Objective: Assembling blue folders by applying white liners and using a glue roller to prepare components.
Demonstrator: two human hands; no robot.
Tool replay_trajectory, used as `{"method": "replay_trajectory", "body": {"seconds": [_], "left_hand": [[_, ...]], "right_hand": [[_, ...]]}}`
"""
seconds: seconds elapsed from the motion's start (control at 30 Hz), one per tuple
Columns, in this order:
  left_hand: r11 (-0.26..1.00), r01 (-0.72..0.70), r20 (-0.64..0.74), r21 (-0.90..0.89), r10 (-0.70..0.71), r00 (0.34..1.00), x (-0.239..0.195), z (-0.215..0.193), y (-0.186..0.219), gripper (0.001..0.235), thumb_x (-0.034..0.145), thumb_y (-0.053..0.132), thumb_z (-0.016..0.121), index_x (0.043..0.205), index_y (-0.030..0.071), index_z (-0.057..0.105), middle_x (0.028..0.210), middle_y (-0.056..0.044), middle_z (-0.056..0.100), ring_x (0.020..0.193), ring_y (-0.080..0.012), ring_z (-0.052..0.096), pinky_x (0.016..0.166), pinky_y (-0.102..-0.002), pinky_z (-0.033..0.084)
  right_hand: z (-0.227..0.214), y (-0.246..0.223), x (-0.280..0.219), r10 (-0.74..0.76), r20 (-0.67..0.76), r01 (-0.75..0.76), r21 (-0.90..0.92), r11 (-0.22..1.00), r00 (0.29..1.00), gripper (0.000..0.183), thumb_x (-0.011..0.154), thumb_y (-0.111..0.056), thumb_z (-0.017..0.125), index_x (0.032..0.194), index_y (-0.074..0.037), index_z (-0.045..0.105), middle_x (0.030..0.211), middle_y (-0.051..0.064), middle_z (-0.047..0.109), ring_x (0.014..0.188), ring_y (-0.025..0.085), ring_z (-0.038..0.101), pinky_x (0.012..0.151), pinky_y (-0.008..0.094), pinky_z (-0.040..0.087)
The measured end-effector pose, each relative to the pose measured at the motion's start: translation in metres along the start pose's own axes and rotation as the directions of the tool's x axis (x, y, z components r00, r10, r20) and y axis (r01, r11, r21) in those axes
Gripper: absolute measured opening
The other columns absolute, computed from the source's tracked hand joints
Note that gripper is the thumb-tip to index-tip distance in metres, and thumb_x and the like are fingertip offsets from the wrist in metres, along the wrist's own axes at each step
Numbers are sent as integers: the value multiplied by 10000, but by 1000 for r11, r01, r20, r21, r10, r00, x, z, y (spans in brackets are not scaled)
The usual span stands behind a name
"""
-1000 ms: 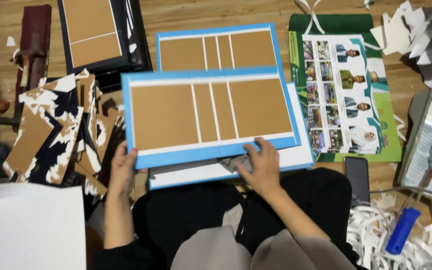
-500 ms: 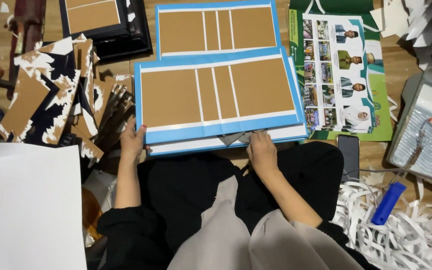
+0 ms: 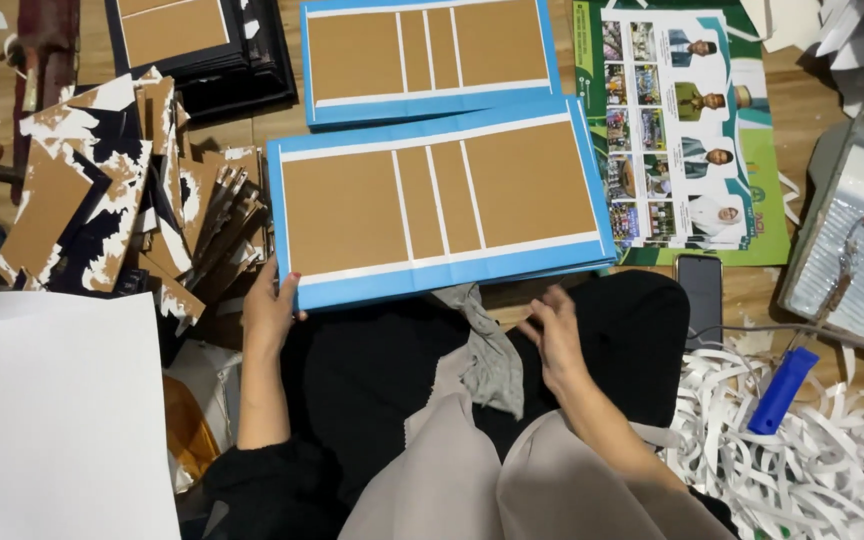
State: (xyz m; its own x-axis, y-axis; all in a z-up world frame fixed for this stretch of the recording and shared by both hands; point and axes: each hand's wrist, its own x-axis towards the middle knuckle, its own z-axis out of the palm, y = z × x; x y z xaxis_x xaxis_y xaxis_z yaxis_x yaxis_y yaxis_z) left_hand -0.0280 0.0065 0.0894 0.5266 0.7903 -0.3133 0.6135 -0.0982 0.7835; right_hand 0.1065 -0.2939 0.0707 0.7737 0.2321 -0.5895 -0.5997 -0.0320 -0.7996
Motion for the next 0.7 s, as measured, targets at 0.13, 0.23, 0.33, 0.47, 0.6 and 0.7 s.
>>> {"method": "replay_trajectory", "body": {"seconds": [0.13, 0.23, 0.33, 0.47, 0.6, 0.7], "left_hand": [[958, 13, -71, 287, 7, 997, 8, 3, -13, 421, 906, 289, 510, 1279, 96, 491, 942, -207, 628, 697, -292, 632, 571, -434, 514], [815, 38, -141, 579, 55, 988, 13, 13, -28, 479, 866, 435, 540, 1221, 113, 556, 1053, -164, 584, 859, -352, 619, 674, -521, 492], [767, 59, -194, 639, 87, 977, 13, 27, -37, 502, 838, 442, 571, 1223, 120, 548, 1115, -146, 524, 930, -362, 570, 726, -530, 445], [784, 54, -196, 619, 88, 977, 22, 33, -52, 503, 875, 432, 515, 1279, 135, 482, 1170, -137, 503, 1090, -349, 477, 826, -526, 342], [896, 20, -315, 443, 135, 939, -11, 43, -22, 677, 804, 289, 643, 1351, 51, 323, 1318, -201, 316, 1129, -437, 385, 890, -584, 282], [962, -249, -547, -109, 151, 823, -31, 79, -36, 845, 846, 229, 649, 1421, 11, 70, 1406, -292, 16, 1308, -476, 37, 1059, -568, 12]], "right_hand": [[5, 4, -6, -701, 27, 611, -514, 602, 713, 545, 782, -41, 593, 1249, -40, 310, 1173, 148, 228, 1093, 333, 387, 919, 412, 400], [14, 32, 8, -739, 384, 684, -716, 139, 553, 492, 728, -217, 656, 1163, -84, 470, 952, 67, 466, 936, 263, 491, 802, 362, 417], [7, 96, 35, -456, 608, 647, -757, -88, 650, 360, 725, -273, 627, 1041, -130, 531, 807, 57, 584, 775, 255, 590, 669, 380, 467], [8, 100, 22, 237, 701, 739, -652, -169, 673, 197, 671, -294, 601, 805, -187, 698, 721, 66, 664, 725, 273, 651, 644, 401, 502], [-4, 54, 44, 16, 637, 573, -703, 421, 771, 361, 619, -118, 621, 978, -123, 656, 1005, 135, 603, 994, 335, 570, 849, 403, 448], [-13, 52, 68, 154, 154, -174, 128, 976, 976, 612, 708, -140, 537, 1278, 9, 375, 934, 141, 515, 756, 189, 509, 651, 318, 434]]}}
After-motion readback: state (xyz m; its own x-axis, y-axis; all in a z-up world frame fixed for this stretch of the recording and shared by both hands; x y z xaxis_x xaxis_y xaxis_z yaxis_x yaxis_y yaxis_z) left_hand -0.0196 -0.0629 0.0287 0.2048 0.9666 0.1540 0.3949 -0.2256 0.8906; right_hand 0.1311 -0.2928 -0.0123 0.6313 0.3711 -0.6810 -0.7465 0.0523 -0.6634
